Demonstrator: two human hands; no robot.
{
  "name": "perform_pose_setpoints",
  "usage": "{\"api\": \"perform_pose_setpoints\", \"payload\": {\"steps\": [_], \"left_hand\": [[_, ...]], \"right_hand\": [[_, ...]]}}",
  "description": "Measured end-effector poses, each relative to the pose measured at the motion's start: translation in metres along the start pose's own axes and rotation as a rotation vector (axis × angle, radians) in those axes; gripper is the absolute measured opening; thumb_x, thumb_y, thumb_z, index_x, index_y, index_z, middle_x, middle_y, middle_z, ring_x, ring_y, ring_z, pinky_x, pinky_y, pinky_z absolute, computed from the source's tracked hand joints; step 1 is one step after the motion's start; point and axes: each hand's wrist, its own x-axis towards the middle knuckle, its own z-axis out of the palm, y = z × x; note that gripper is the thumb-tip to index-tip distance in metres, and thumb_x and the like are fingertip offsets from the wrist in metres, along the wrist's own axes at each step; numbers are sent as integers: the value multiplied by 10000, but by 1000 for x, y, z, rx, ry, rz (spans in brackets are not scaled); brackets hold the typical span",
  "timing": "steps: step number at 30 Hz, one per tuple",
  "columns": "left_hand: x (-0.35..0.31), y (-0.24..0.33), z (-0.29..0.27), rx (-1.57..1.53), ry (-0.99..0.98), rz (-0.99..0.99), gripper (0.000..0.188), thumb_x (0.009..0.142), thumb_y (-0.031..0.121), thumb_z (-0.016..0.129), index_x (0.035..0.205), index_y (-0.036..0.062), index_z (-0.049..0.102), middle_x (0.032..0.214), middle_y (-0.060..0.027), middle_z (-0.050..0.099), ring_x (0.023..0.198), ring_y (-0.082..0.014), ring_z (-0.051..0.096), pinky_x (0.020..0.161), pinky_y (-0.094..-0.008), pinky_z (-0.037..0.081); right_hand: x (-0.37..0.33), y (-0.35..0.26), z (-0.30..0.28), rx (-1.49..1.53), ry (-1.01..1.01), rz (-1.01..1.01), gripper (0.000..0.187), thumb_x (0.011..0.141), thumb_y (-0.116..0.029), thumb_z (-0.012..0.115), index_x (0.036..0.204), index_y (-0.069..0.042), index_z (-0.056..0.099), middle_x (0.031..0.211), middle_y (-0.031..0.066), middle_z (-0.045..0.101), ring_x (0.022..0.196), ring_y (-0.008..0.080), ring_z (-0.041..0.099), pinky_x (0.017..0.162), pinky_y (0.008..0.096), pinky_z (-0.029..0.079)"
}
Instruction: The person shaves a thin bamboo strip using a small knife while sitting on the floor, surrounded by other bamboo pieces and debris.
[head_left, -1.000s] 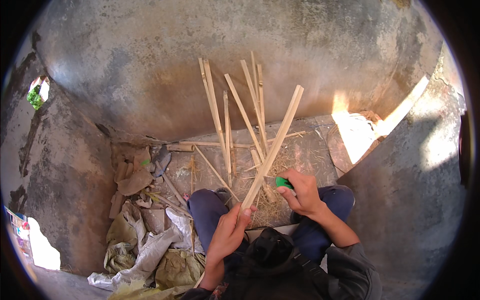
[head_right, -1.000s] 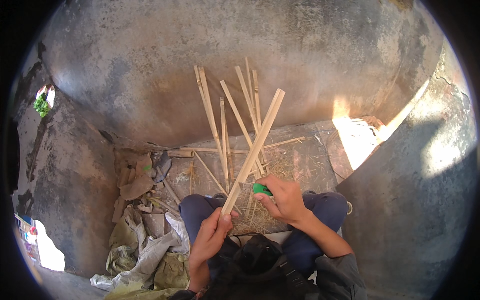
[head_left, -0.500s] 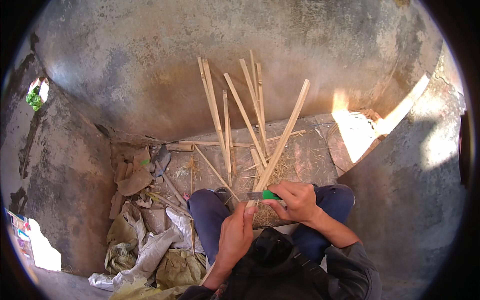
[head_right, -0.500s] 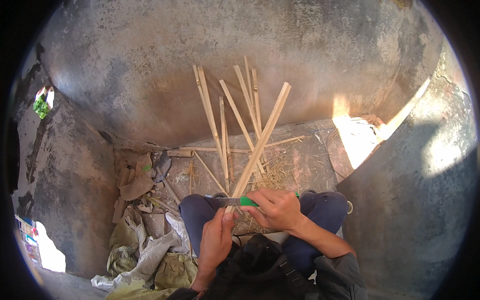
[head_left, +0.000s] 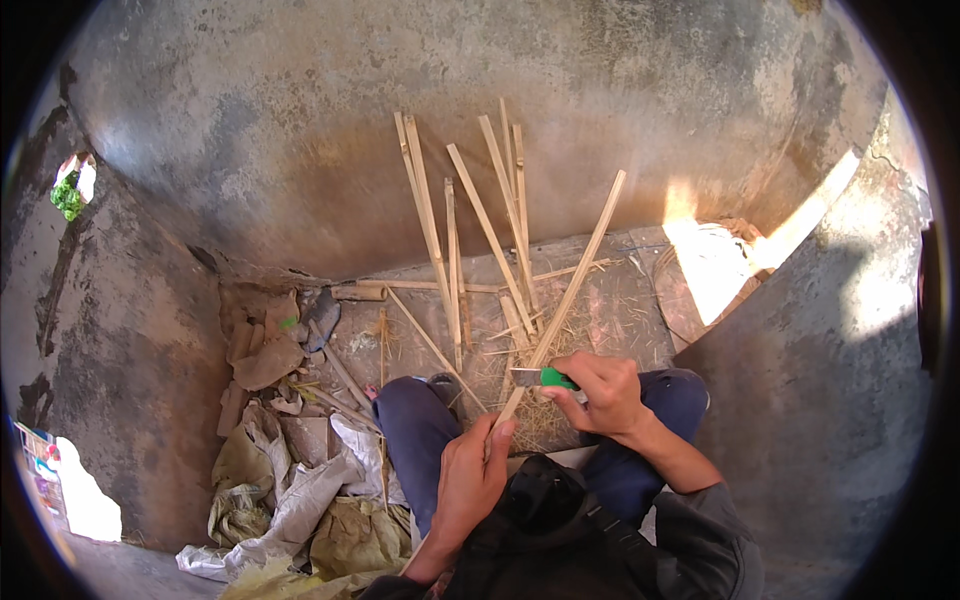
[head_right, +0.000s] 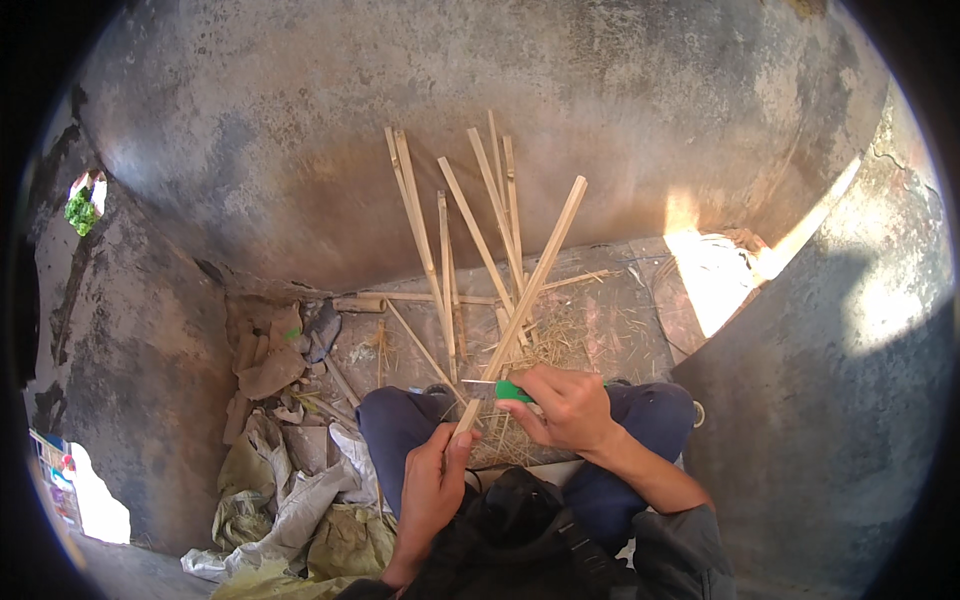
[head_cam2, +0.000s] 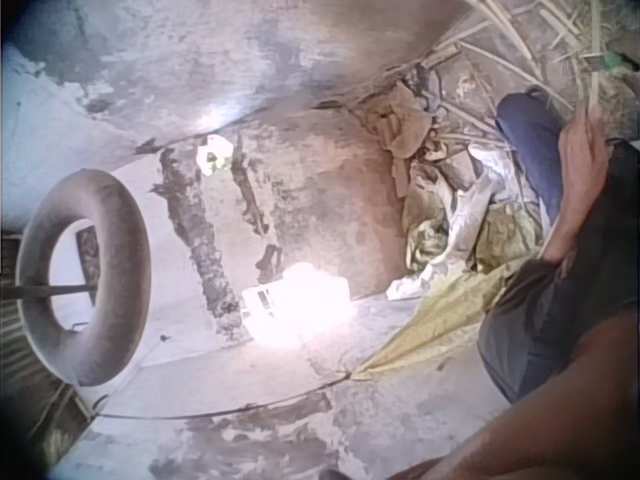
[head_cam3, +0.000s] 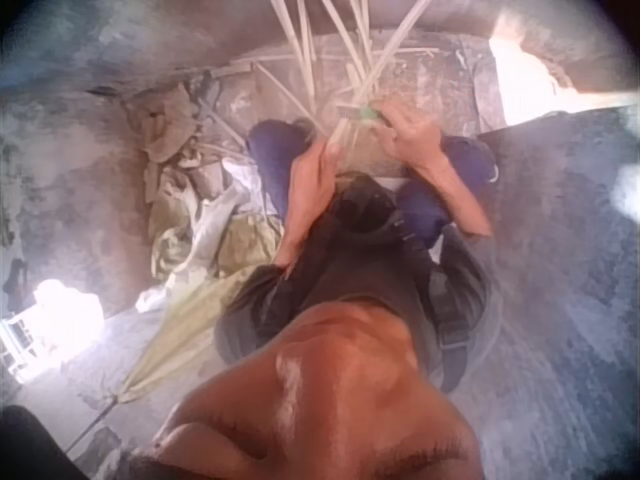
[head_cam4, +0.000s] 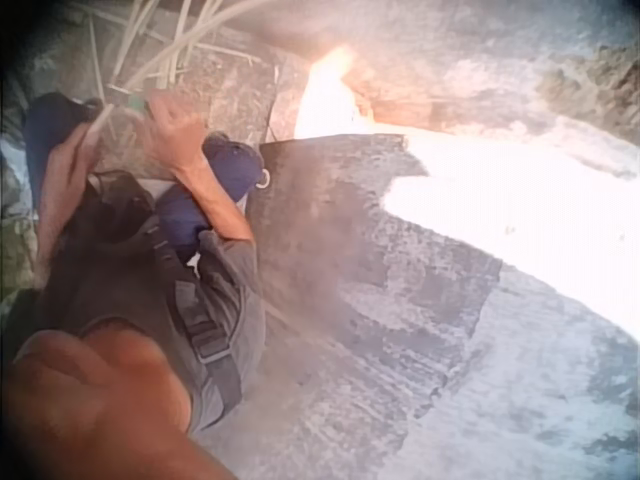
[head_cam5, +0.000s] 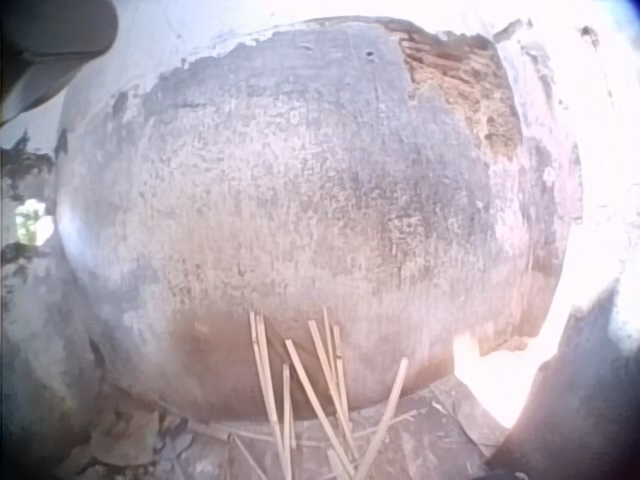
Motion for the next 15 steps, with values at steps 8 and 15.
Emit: {"api": "perform_pose_setpoints", "payload": {"steps": [8,15], "left_hand": [[3,5,3,35,66,37,254,1142,206,614,1216,-15,716,890,-241,734,789,-439,737,691,-454,551],[2,4,5,3,109,61,244,1131,194,636,1212,-17,726,870,-237,723,758,-420,730,672,-436,546]], "right_hand": [[-1,-15,10,32,-2,-72,296,958,-345,835,1010,-64,755,753,45,678,605,247,694,521,356,509],[7,-13,4,-52,6,-92,323,945,-388,840,991,-77,764,729,33,663,588,236,681,515,352,500]]}}
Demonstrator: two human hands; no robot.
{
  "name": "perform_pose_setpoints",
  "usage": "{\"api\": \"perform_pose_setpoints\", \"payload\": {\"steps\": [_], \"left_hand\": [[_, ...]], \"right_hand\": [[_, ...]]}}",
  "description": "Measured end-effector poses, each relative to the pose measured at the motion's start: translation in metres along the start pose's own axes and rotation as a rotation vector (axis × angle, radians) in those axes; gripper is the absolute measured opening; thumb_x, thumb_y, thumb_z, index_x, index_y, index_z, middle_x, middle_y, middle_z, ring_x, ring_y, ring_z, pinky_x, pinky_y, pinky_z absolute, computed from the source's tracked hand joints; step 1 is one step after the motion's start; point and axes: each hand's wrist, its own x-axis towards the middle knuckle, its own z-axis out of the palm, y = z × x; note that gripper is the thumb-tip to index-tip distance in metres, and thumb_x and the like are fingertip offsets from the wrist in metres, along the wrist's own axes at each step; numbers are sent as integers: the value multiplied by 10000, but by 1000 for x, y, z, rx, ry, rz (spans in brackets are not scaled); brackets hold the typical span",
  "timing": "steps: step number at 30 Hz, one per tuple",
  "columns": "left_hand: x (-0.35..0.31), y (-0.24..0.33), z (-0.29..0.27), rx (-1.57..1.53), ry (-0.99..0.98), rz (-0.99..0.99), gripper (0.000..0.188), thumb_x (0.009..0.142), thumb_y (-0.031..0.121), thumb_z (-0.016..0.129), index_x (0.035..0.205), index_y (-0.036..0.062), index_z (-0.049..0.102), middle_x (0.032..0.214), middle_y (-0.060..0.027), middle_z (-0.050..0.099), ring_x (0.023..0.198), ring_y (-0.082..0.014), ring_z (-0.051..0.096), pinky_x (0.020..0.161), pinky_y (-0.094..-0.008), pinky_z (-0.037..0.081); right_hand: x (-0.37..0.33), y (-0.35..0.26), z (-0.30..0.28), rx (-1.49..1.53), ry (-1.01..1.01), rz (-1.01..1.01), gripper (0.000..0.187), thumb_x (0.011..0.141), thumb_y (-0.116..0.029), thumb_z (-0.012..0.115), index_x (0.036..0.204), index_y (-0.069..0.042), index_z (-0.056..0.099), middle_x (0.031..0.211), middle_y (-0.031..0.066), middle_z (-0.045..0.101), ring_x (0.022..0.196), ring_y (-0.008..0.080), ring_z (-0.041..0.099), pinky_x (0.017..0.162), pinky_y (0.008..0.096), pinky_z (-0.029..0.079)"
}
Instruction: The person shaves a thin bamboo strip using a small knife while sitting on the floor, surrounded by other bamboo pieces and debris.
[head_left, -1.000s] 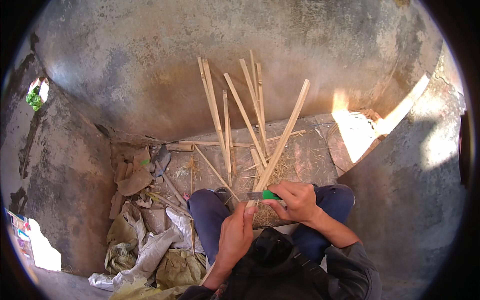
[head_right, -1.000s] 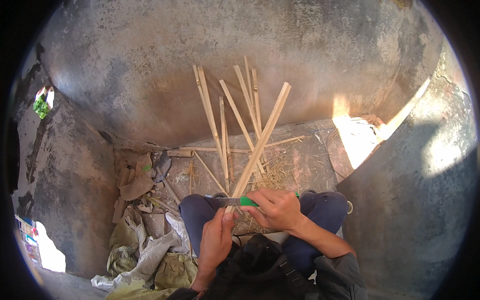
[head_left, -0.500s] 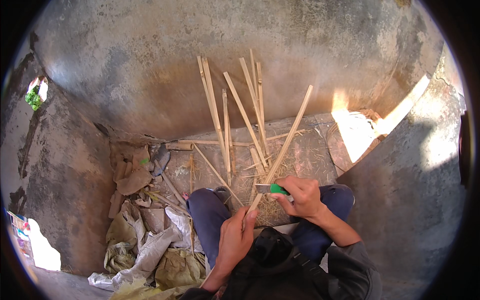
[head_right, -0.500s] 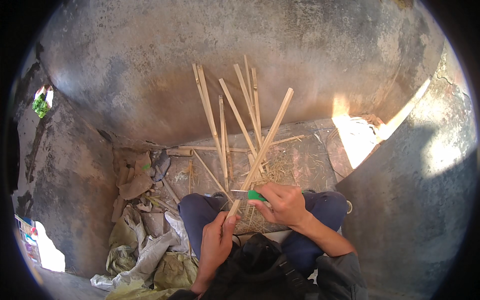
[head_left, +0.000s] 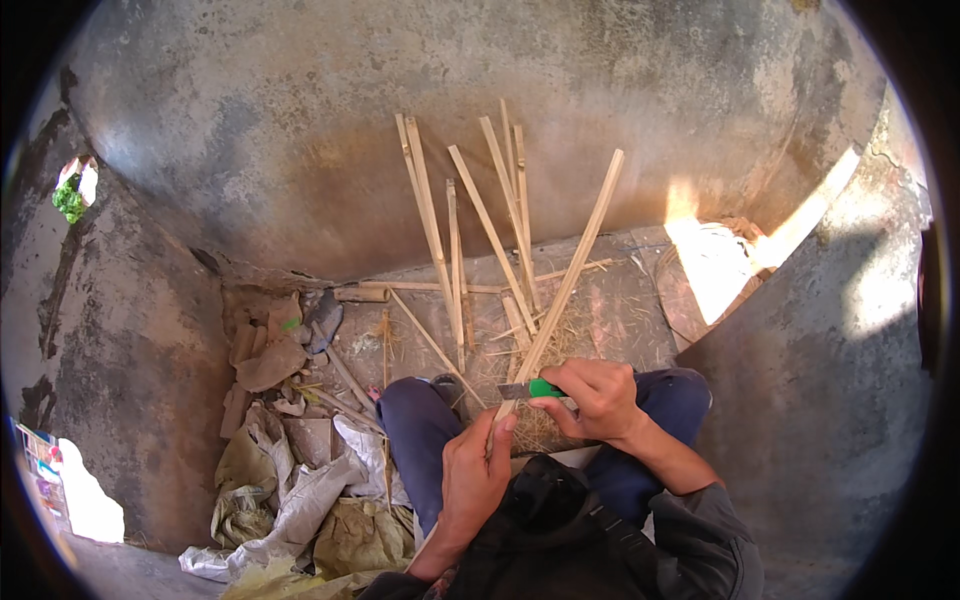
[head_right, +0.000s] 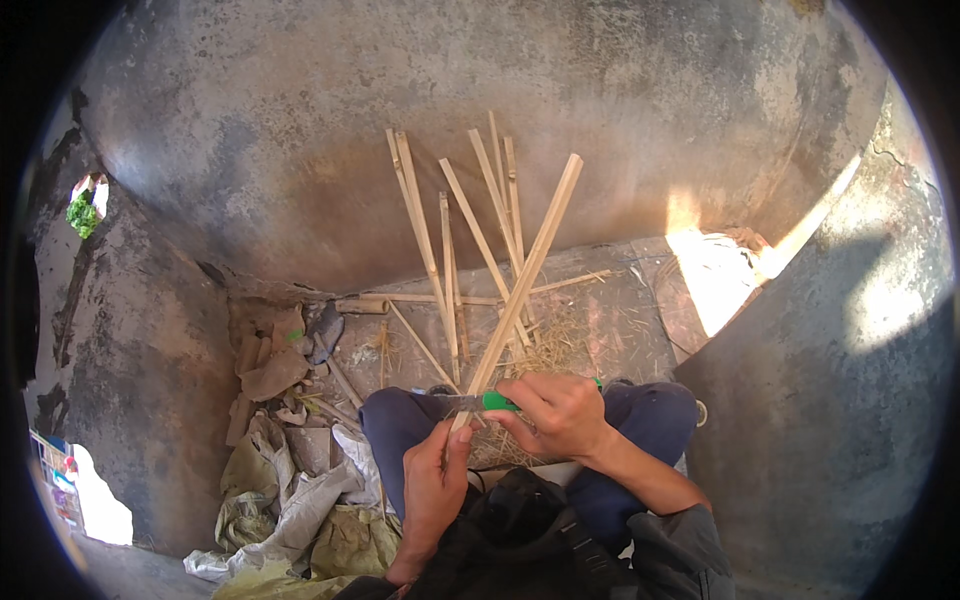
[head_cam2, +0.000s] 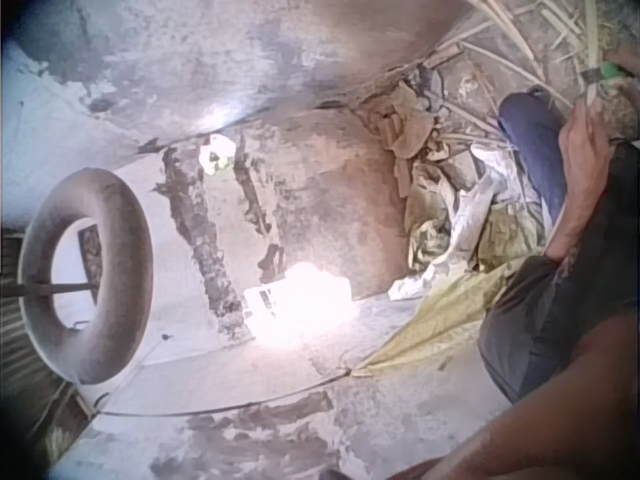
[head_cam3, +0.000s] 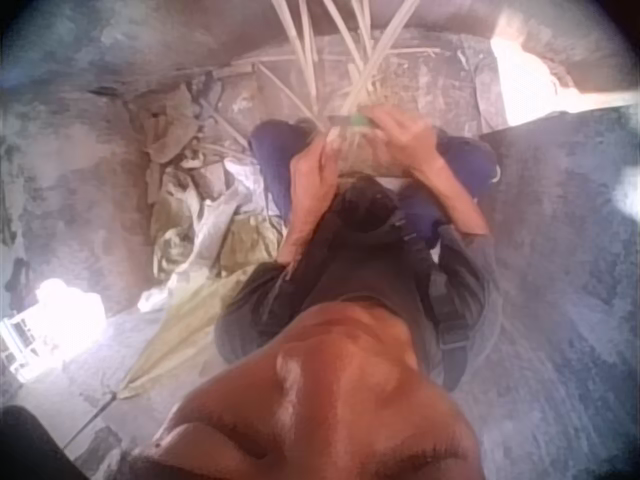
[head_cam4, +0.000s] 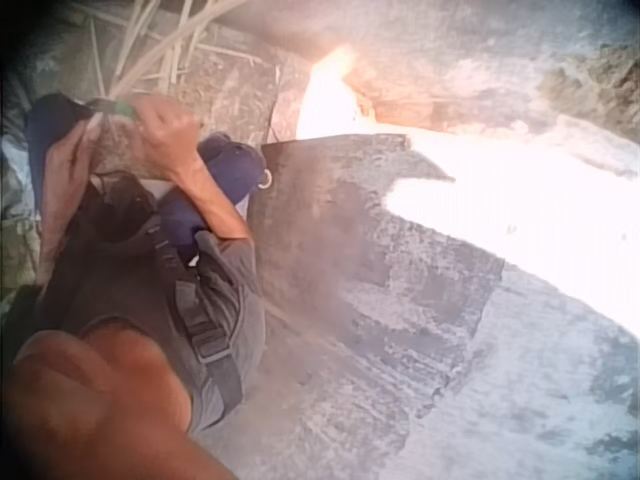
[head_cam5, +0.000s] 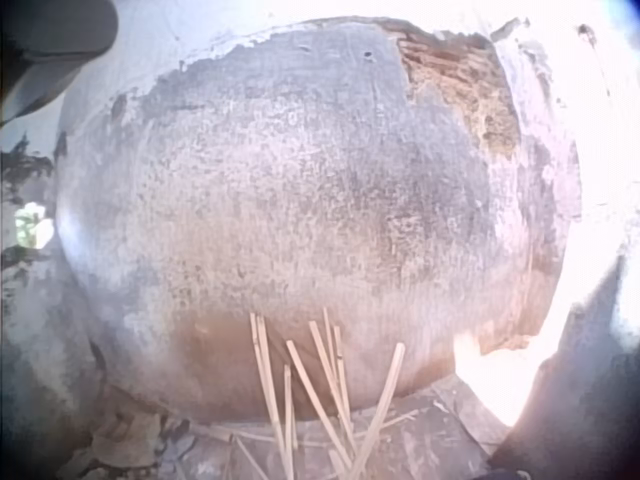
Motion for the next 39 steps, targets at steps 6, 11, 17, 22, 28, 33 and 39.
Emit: {"api": "perform_pose_setpoints", "payload": {"steps": [6,11,17,22,28,33,39], "left_hand": [[-3,-1,-3,-14,-11,-21,230,1134,186,629,1199,-10,729,827,-224,700,716,-402,711,654,-422,537],[-9,-5,-5,6,-23,-38,220,1134,187,629,1158,-3,737,801,-220,688,679,-394,689,634,-422,526],[-20,-17,-7,-25,-3,-42,234,1145,172,616,1139,-19,751,691,-65,595,599,-103,492,560,-313,403],[-30,-22,-9,-23,-26,-70,232,1148,173,611,1129,-6,757,682,-52,595,595,-97,507,557,-311,406],[-35,-23,-14,7,-66,-117,244,1148,200,609,1111,6,753,697,-131,635,585,-232,608,574,-369,460],[-40,-28,-19,19,-87,-136,261,1151,224,605,1104,14,751,680,-162,627,557,-291,629,572,-397,473],[-44,-33,-22,26,-120,-156,270,1153,224,598,1083,8,745,673,-158,615,539,-256,604,563,-384,458]], "right_hand": [[2,3,-2,-47,0,6,271,933,-374,841,998,-123,761,740,22,651,609,221,679,530,361,507],[4,17,-10,-93,52,68,261,939,-346,842,1008,-106,764,807,46,738,646,248,724,554,366,533],[14,41,-22,-103,101,117,242,960,-290,835,1043,-73,769,829,71,757,676,267,747,570,366,550],[18,67,-29,-97,143,184,258,983,-282,825,1081,-50,771,870,106,777,661,268,744,565,362,548],[22,83,-26,-103,185,195,262,1003,-290,809,1072,-42,767,866,123,778,662,271,747,571,360,548],[32,98,-36,-146,196,248,274,1032,-320,776,1066,-47,775,852,121,775,662,271,746,588,363,546],[39,111,-44,-165,181,324,261,1051,-318,747,1075,-61,783,801,107,761,638,271,718,598,382,527]]}}
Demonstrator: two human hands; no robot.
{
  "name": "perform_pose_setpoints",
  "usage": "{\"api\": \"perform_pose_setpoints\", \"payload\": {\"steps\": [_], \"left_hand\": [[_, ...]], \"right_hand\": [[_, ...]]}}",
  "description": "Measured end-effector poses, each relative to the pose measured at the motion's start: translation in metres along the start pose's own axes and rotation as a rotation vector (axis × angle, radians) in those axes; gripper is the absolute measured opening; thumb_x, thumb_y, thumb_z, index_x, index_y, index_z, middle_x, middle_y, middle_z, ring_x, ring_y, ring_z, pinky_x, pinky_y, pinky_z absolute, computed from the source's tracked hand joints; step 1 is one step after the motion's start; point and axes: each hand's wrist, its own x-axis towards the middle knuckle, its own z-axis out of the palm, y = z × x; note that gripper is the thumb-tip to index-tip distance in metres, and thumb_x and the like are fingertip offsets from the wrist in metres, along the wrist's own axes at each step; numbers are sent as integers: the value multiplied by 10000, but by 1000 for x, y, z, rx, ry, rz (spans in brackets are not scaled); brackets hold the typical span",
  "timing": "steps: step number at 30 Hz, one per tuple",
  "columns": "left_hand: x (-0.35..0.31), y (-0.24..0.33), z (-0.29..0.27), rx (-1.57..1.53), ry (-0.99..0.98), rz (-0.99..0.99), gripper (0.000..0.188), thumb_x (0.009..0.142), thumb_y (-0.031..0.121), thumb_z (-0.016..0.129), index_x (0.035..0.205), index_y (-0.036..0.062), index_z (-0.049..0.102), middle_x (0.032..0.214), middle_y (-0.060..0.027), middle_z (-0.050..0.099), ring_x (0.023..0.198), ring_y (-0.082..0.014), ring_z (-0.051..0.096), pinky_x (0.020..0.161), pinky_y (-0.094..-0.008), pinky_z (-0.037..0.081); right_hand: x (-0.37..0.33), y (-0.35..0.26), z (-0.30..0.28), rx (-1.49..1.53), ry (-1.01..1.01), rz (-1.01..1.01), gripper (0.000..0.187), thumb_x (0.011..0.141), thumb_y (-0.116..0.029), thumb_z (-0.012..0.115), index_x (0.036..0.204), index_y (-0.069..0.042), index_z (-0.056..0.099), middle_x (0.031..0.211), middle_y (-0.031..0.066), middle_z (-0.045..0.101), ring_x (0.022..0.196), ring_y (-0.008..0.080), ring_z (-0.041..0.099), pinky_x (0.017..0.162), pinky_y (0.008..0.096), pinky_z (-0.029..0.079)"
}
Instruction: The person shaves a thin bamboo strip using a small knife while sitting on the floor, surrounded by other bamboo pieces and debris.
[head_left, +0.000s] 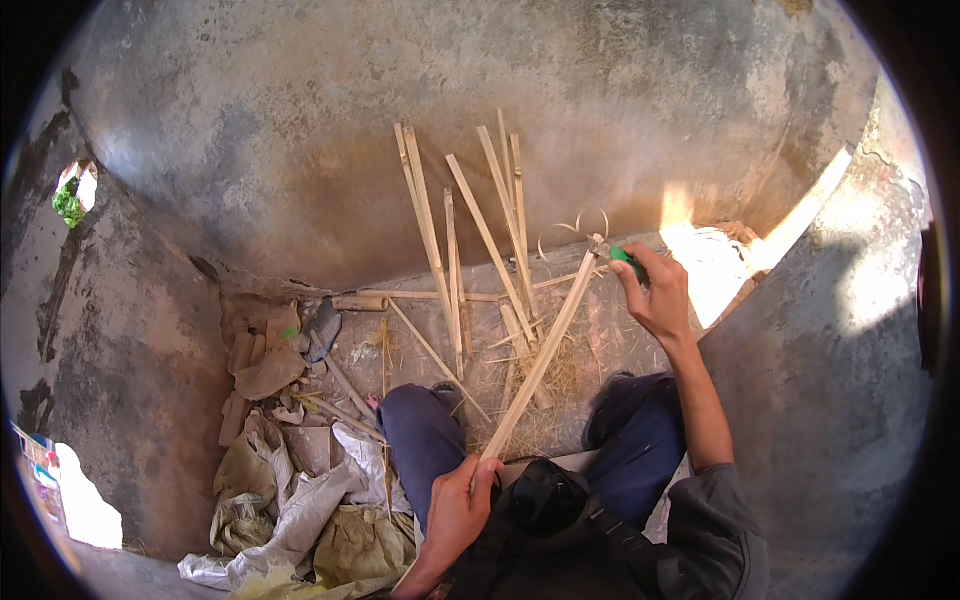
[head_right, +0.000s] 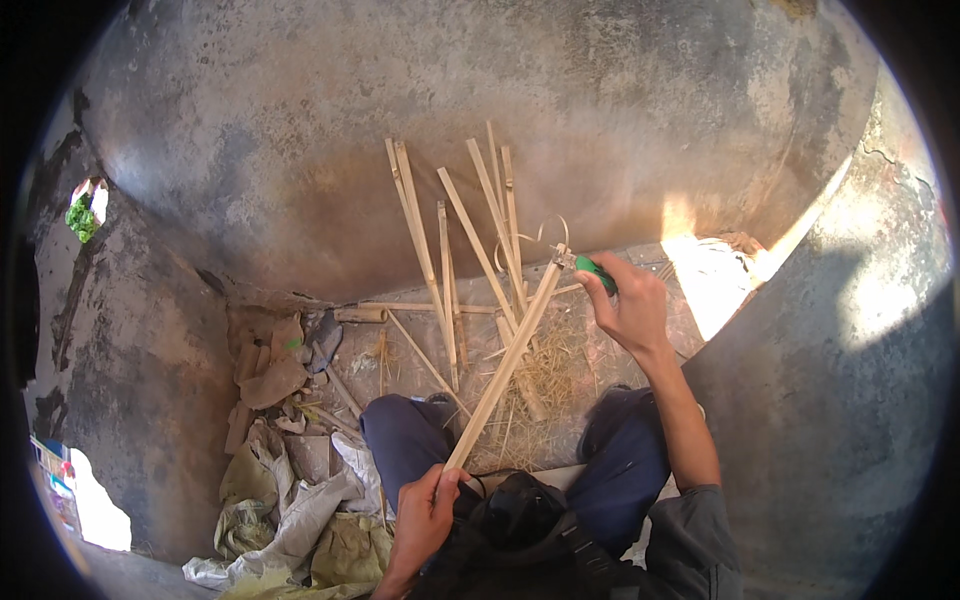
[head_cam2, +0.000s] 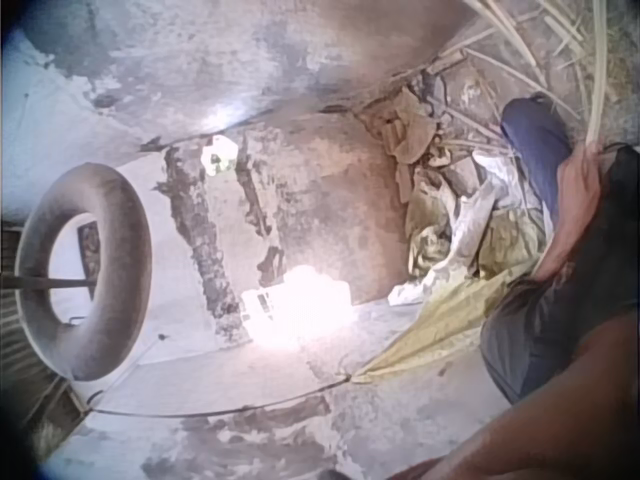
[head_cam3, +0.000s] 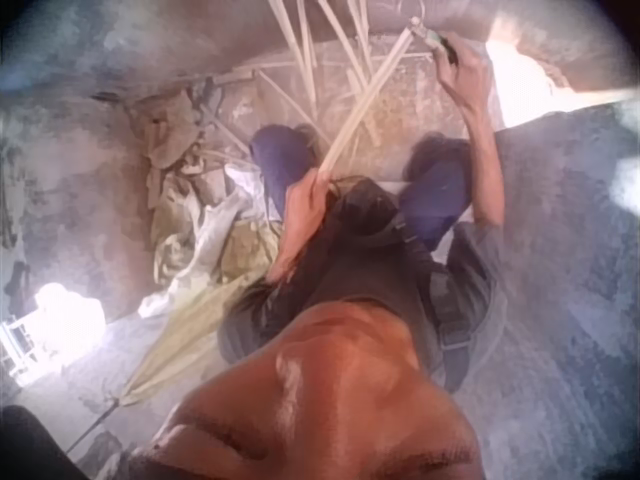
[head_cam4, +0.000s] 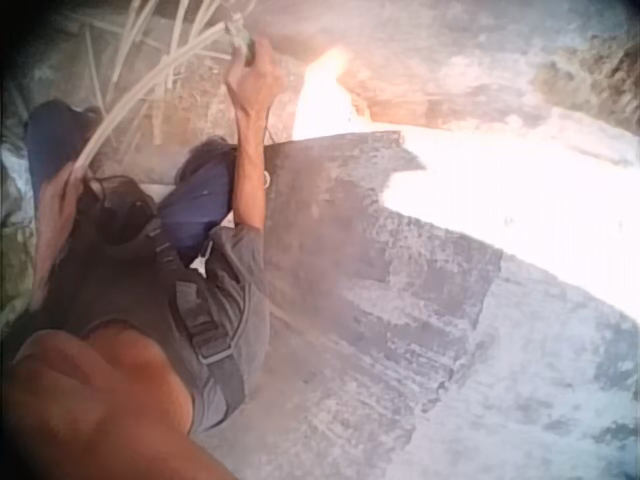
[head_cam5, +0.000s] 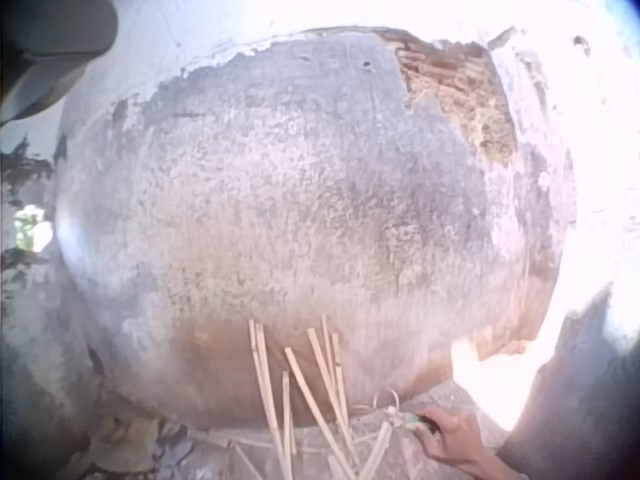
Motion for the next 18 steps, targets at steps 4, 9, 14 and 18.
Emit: {"api": "perform_pose_setpoints", "payload": {"steps": [4,9,14,18], "left_hand": [[-3,-1,-3,-1,-34,-11,273,1155,218,589,1069,7,741,658,-136,597,535,-213,592,562,-374,454],[-19,-7,-14,-61,-77,-78,300,1167,213,560,1084,-9,744,657,-26,562,590,-88,505,565,-300,404],[20,-4,-4,-92,1,-29,306,1171,215,558,1132,-13,757,663,-12,550,601,-74,496,565,-292,394],[41,6,12,-102,17,62,300,1170,218,566,1180,-11,758,675,-27,563,610,-83,482,570,-309,395]], "right_hand": [[4,25,6,-66,70,129,301,1080,-331,704,1126,-45,788,766,146,744,638,290,712,605,408,517],[17,94,-35,-120,169,404,425,1135,-394,608,1134,2,761,685,149,658,603,229,613,621,386,476],[-29,-12,-15,167,-117,176,280,1103,-288,648,1082,-16,711,754,176,657,608,310,640,612,416,490],[-74,-65,14,161,-182,-149,271,1013,-337,780,1043,-72,729,859,96,731,691,301,732,593,410,548]]}}
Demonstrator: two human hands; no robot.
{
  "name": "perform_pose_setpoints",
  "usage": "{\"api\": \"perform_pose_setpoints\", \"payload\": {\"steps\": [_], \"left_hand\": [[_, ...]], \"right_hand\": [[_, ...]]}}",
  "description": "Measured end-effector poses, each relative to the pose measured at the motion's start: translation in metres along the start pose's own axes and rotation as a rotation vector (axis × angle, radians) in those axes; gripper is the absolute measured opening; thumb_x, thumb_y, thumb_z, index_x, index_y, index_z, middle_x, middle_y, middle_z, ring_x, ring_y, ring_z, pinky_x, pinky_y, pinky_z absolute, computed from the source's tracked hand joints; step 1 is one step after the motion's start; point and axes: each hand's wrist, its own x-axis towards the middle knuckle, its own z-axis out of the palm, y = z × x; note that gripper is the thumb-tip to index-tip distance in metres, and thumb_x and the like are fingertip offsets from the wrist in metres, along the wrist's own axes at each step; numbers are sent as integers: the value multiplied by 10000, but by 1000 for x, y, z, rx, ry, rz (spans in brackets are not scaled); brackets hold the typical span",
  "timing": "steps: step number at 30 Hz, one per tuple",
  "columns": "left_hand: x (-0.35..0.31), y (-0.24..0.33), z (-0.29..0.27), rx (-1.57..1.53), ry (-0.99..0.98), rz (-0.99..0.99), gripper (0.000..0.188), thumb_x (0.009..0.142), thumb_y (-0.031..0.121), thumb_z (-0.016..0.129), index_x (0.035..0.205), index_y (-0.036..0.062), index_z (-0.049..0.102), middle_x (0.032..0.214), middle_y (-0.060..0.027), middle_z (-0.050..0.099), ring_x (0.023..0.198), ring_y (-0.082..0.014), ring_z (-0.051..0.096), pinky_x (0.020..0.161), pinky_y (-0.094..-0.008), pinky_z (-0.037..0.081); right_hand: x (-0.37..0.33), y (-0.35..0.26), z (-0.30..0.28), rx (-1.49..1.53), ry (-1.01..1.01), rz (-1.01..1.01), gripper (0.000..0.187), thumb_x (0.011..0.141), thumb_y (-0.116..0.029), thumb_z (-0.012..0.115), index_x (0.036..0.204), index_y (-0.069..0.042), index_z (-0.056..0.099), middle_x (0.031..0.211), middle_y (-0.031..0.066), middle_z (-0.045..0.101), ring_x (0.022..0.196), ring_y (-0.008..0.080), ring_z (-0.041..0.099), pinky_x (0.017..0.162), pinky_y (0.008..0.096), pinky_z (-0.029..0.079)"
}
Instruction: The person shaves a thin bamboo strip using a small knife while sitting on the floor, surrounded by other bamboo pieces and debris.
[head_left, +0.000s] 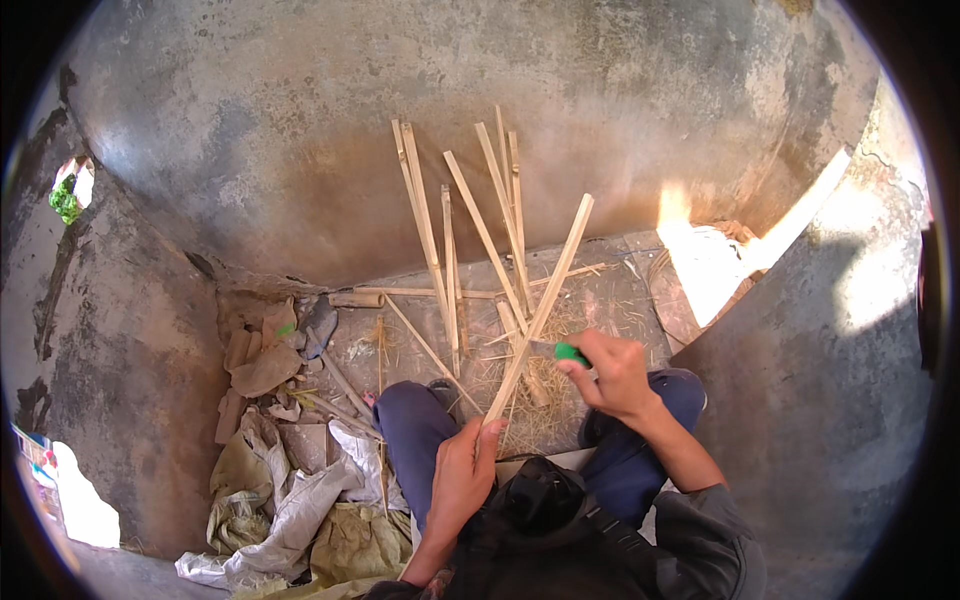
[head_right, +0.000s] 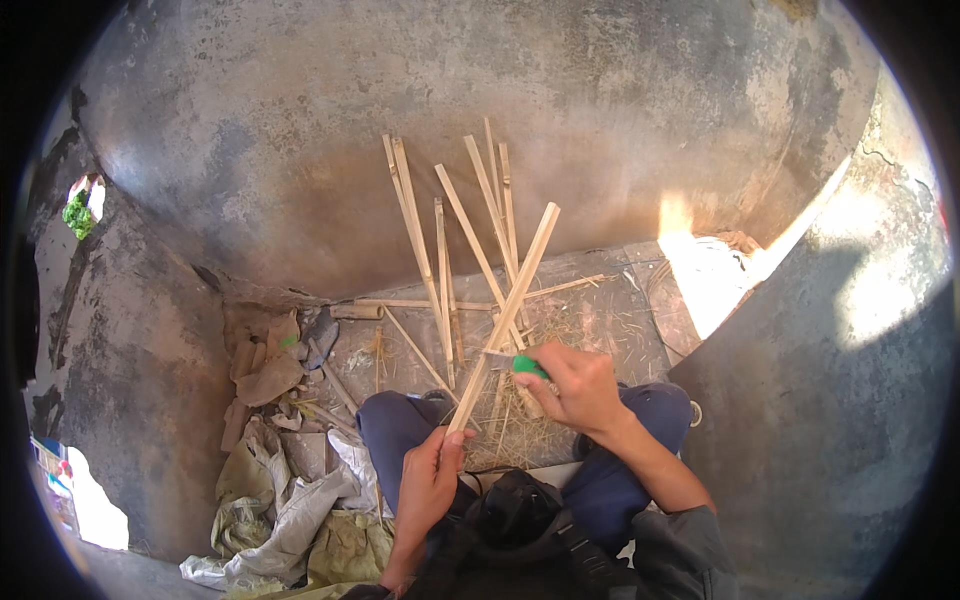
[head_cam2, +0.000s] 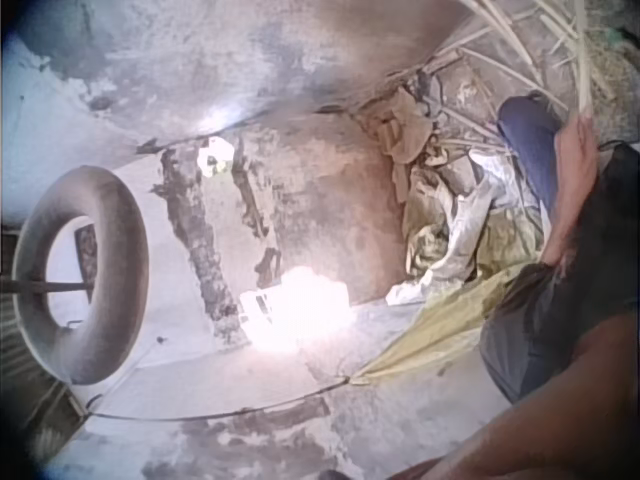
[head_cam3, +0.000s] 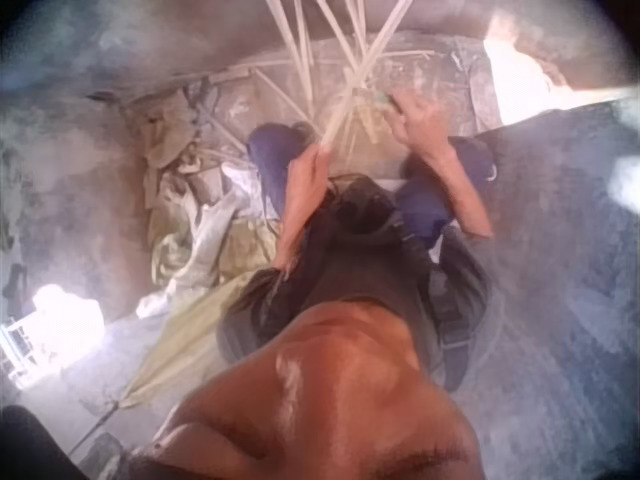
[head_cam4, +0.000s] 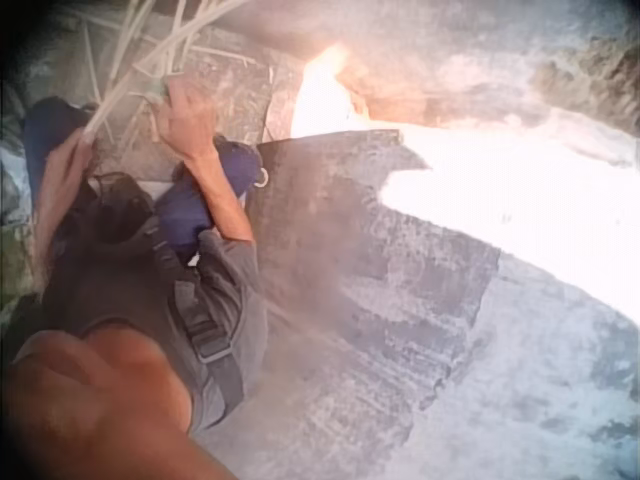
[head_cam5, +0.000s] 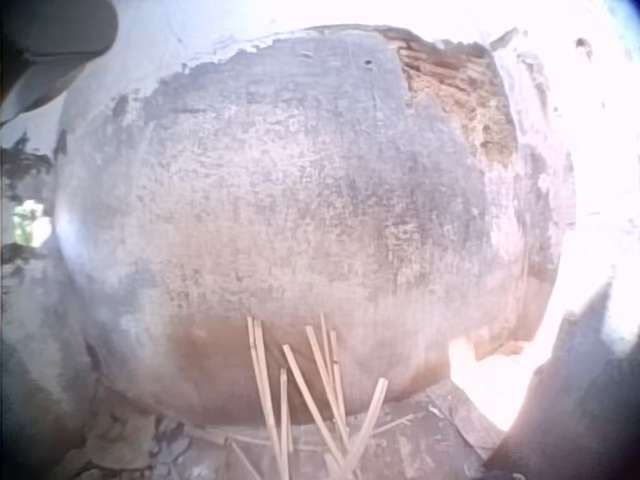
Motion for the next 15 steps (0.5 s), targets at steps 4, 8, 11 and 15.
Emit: {"api": "perform_pose_setpoints", "payload": {"steps": [4,8,11,15], "left_hand": [[7,15,8,49,6,70,277,1154,220,591,1188,-6,747,778,-184,654,707,-335,624,648,-423,482],[7,19,10,91,9,91,258,1144,214,605,1169,-5,738,855,-266,704,791,-486,700,683,-488,526],[5,25,8,110,6,66,251,1141,207,608,1158,-7,736,859,-266,703,779,-483,695,668,-487,522],[3,19,9,101,27,94,249,1139,205,611,1159,-8,738,850,-265,698,759,-472,696,654,-483,517]], "right_hand": [[-12,-20,17,-6,-57,-67,279,972,-361,817,1032,-101,736,846,60,704,677,265,727,572,394,543],[-12,-26,18,3,-43,-87,293,964,-360,827,1013,-80,753,804,54,702,633,260,710,540,372,525],[-10,-25,15,-31,-29,-102,300,955,-371,833,1005,-86,755,795,42,697,622,246,704,530,369,516],[-5,-26,9,-76,-39,-115,280,957,-389,822,1010,-124,751,787,29,675,633,229,704,539,374,521]]}}
